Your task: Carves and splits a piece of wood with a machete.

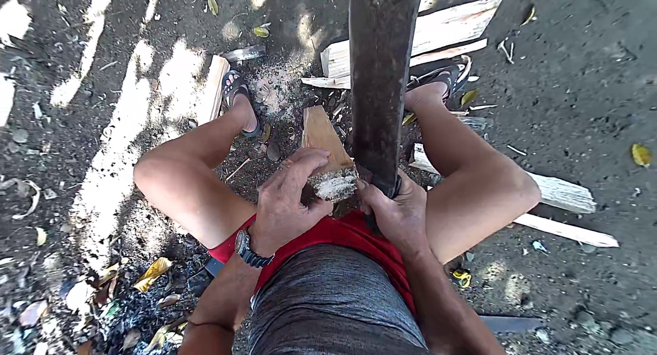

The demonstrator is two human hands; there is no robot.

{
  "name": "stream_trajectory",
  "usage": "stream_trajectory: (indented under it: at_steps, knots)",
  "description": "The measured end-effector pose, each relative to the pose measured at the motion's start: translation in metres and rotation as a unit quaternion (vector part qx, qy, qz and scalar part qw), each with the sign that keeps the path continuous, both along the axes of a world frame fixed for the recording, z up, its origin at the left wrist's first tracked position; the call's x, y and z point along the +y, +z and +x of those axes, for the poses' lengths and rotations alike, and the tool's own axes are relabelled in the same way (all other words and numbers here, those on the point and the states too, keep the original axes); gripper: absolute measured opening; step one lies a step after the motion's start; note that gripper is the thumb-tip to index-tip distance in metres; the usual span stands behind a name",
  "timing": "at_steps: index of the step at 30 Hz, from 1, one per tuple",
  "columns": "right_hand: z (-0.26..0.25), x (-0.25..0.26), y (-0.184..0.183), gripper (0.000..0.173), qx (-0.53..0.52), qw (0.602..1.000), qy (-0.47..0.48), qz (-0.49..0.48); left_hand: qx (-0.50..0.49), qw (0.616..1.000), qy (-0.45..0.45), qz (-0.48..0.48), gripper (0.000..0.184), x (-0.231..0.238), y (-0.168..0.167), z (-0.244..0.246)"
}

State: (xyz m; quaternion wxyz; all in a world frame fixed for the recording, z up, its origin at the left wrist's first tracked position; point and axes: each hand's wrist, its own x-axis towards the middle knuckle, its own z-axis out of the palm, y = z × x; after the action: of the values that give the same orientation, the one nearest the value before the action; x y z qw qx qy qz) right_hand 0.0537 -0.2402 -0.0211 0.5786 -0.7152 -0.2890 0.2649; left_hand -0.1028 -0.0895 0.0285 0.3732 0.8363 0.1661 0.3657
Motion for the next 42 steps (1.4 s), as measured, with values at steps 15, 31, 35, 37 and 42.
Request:
stream_trajectory:
  at_steps: [15, 31, 35, 37, 42]
  knots:
    - [-0.003, 0.021, 0.095, 0.025, -0.170, 0.964, 0.051, 0.199, 0.066, 0.997, 0.029, -0.010, 0.065, 0.031, 0.041, 0.024]
    - [0.000, 0.022, 0.091, 0.029, -0.187, 0.970, 0.021, 0.156, 0.036, 0.998, 0.002, -0.058, 0.068, 0.031, 0.037, 0.029]
    - [0.002, 0.024, 0.087, 0.029, -0.191, 0.969, 0.019, 0.155, 0.033, 0.998, 0.003, -0.057, 0.068, 0.030, 0.037, 0.030]
    - [0.003, 0.026, 0.082, 0.029, -0.182, 0.972, 0.019, 0.147, 0.036, 0.998, 0.002, -0.058, 0.066, 0.030, 0.038, 0.029]
    - [0.004, 0.030, 0.079, 0.028, -0.183, 0.974, 0.014, 0.134, 0.042, 0.997, 0.003, -0.060, 0.068, 0.031, 0.039, 0.030]
